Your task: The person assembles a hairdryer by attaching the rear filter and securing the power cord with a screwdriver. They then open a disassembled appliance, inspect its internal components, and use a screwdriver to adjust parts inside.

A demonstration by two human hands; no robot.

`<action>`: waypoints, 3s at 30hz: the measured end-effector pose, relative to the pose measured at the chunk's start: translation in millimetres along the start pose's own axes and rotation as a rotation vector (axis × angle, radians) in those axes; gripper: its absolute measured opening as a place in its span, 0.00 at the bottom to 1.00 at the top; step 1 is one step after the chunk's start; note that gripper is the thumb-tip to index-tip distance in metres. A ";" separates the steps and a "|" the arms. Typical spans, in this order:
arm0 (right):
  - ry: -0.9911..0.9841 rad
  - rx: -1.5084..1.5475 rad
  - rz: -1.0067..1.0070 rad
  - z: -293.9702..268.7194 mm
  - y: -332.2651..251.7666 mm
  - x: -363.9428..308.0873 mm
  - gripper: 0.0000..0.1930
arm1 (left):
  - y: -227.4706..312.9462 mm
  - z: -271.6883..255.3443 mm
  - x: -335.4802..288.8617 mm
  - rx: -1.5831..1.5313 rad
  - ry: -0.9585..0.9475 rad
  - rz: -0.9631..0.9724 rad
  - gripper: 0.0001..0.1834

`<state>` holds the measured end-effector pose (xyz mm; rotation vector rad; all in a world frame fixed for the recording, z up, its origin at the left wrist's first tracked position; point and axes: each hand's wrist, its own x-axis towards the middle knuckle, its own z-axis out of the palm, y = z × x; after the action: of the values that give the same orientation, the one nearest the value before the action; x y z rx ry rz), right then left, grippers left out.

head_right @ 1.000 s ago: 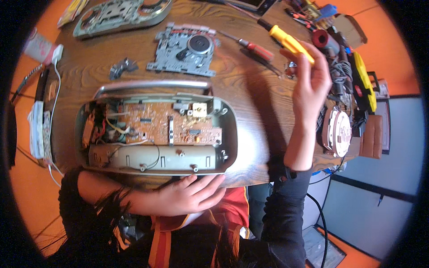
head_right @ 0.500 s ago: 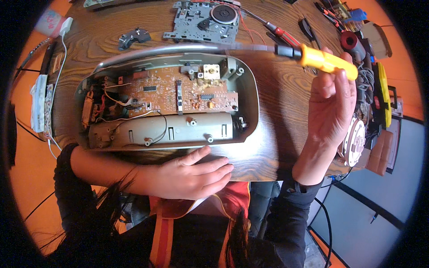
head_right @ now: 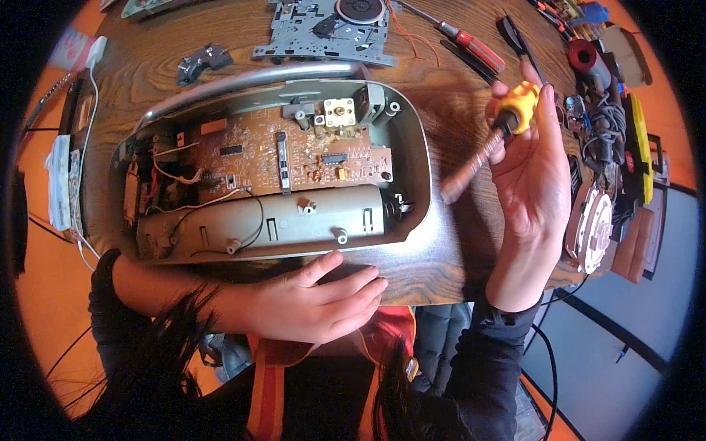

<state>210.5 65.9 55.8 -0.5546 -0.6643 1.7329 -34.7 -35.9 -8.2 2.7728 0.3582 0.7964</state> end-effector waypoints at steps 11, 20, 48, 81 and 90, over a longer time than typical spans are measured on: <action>0.006 -0.629 -0.804 19.1 7.9 -13.9 0.23 | 1.1 -13.6 1.9 0.293 -0.187 0.047 0.12; -0.078 -0.914 -0.872 34.5 28.7 -29.3 0.23 | 4.1 -8.3 1.9 0.114 -0.083 -0.029 0.15; -0.009 -1.283 -0.874 37.7 31.7 -27.7 0.32 | 1.0 -15.2 2.5 0.322 -0.238 0.093 0.14; -0.059 -1.373 -0.862 53.9 28.7 -10.0 0.36 | 2.8 -13.9 1.9 0.318 -0.232 0.071 0.12; -0.061 -1.305 -0.881 42.2 23.4 -20.4 0.36 | 1.6 -14.1 2.9 0.308 -0.224 0.075 0.12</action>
<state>170.9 35.1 71.1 -0.8699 -1.7572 0.3229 -39.7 -34.4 5.3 3.1387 0.3628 0.4704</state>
